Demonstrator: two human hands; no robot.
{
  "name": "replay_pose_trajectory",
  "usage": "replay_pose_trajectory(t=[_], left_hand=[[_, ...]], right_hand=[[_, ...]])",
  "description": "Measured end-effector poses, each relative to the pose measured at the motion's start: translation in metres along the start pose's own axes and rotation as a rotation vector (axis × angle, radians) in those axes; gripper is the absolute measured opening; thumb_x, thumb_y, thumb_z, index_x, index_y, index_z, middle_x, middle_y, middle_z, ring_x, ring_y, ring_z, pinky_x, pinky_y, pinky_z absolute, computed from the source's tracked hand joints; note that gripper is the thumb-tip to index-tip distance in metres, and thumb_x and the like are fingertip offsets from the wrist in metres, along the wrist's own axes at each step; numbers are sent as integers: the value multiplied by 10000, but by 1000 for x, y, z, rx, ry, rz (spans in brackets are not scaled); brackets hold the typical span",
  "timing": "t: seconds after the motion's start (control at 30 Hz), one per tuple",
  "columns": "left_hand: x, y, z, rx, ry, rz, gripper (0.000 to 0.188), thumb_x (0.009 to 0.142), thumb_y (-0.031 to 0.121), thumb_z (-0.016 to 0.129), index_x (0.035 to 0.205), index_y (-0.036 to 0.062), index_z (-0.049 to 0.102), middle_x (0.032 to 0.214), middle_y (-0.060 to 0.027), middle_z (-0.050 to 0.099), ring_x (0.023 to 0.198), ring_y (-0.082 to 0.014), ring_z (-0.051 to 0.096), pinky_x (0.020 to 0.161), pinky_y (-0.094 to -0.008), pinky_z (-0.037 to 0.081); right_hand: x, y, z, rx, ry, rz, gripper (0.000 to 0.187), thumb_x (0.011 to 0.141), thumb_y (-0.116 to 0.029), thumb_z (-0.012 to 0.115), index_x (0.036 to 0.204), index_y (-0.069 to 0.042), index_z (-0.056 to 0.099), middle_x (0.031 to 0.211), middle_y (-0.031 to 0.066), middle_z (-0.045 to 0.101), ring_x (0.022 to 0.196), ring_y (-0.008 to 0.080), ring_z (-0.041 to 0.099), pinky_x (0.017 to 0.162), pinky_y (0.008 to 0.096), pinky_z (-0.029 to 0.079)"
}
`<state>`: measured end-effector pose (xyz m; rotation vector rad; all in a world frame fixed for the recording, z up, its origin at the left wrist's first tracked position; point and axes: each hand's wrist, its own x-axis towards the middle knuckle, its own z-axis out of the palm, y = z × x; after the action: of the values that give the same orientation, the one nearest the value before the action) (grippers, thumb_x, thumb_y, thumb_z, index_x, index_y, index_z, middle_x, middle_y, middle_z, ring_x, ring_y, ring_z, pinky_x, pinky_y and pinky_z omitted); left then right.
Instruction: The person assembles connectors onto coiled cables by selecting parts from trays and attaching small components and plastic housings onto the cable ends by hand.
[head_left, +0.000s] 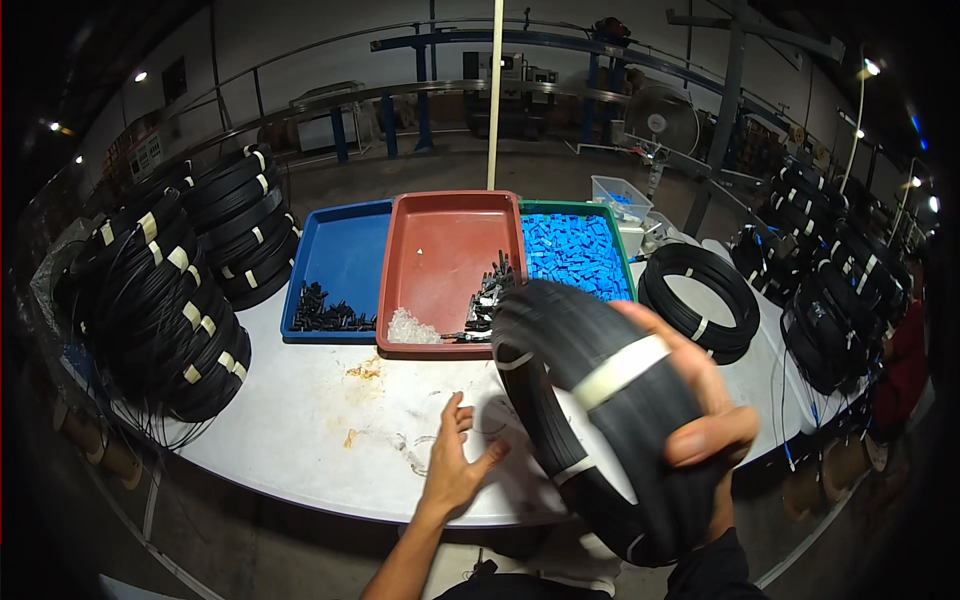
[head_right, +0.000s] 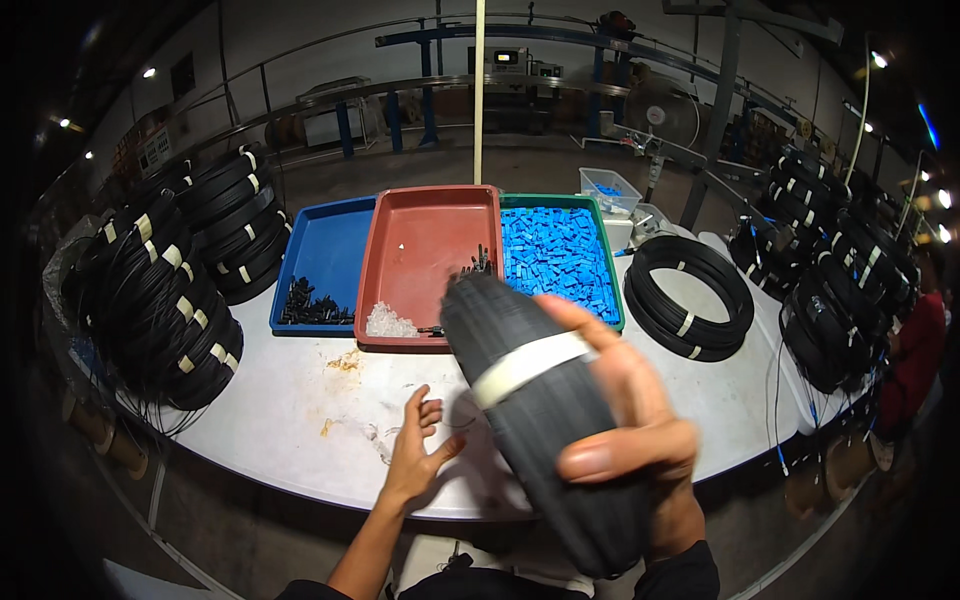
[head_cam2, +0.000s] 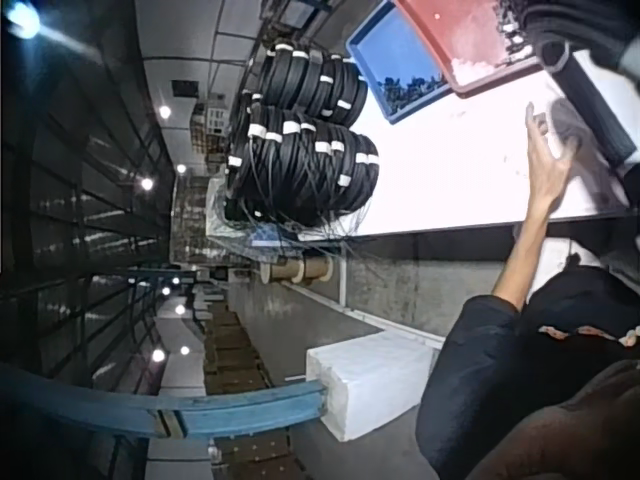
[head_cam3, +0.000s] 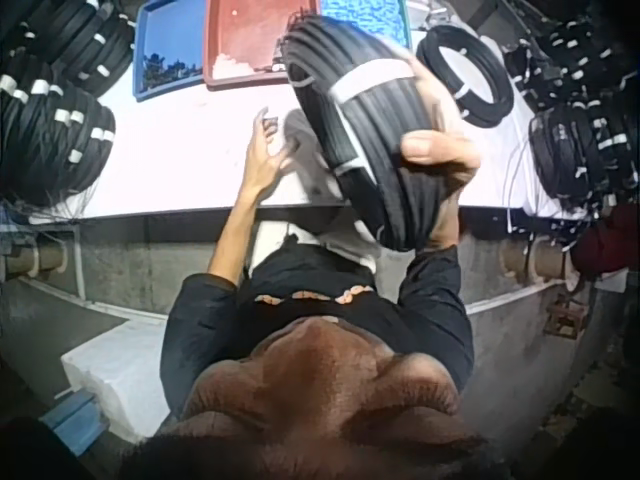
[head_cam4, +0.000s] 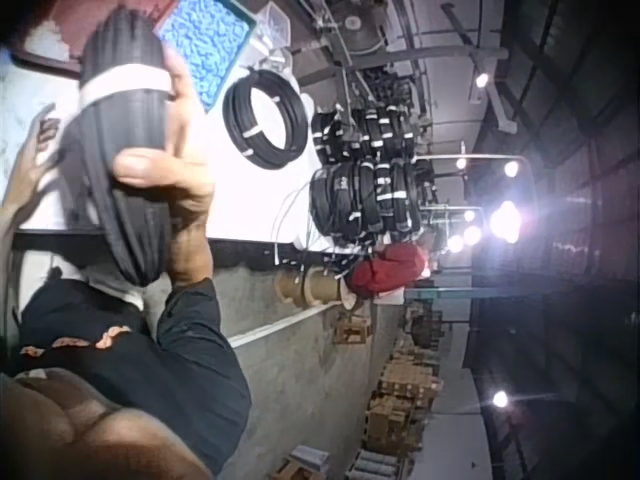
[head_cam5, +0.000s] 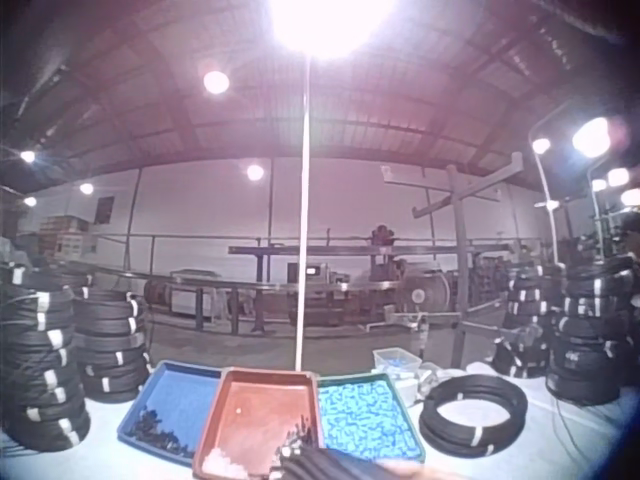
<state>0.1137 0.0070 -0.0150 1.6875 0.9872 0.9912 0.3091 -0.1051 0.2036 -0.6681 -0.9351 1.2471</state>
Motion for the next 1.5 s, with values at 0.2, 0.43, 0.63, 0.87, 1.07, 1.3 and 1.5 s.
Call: replay_pose_trajectory(t=[0.2, 0.43, 0.63, 0.87, 1.07, 1.3, 1.5], left_hand=[[5, 14, 50, -134, -133, 150, 1055, 792, 290, 889, 1550, -35, 230, 1394, -262, 529, 1215, -323, 600, 1066, -400, 457], [10, 3, 68, -62, 62, 175, 970, 728, -51, 779, 1559, -32, 279, 1382, -229, 555, 1262, -302, 580, 1089, -368, 443], [6, 12, 45, -35, 28, 69, 898, 718, -34, 719, 1548, 12, 380, 1261, -225, 602, 1108, -337, 651, 918, -355, 532], [14, 7, -21, 139, -40, 33, 833, 666, -1, 705, 1472, -36, 495, 1179, -258, 707, 991, -283, 728, 893, -321, 546], [19, 23, -70, 315, -122, -32, 848, 656, 30, 701, 1476, -35, 496, 1067, -264, 738, 631, -215, 669, 721, -313, 557], [21, 25, -90, 324, -127, -102, 841, 659, 28, 704, 1475, -20, 508, 899, -232, 737, 515, -187, 593, 601, -316, 524], [26, 34, -93, 375, -167, -113, 824, 670, 27, 700, 1470, -29, 509, 880, -252, 726, 528, -207, 609, 614, -319, 528]], right_hand=[[-40, 10, -98, 745, -172, -63, 1088, 657, -62, 684, 1571, 107, 119, 1583, 418, 148, 1379, 455, 446, 1131, 433, 442], [-47, 32, -154, 618, -30, -207, 967, 738, -149, 690, 1568, 53, 236, 1597, 338, 239, 1439, 388, 402, 1118, 412, 430], [-61, 62, -186, 434, 140, -253, 875, 846, -349, 689, 1544, 39, 330, 1536, 273, 410, 1361, 345, 503, 1068, 411, 459], [-61, 116, -174, 301, 438, -119, 947, 765, -180, 699, 1578, -13, 241, 1378, 314, 502, 1187, 370, 615, 863, 339, 599], [-54, 139, -140, -130, 457, -30, 943, 725, -260, 631, 1536, 60, 272, 1426, 234, 493, 1299, 307, 515, 1166, 382, 338], [-52, 148, -150, -365, 485, 130, 660, 996, -213, 588, 1510, 81, 295, 1342, 175, 549, 1189, 211, 540, 1099, 317, 357], [-27, 127, -153, -727, 478, 131, 531, 1026, -206, 592, 1479, 1, 407, 1190, 135, 636, 1002, 177, 611, 907, 320, 472]])
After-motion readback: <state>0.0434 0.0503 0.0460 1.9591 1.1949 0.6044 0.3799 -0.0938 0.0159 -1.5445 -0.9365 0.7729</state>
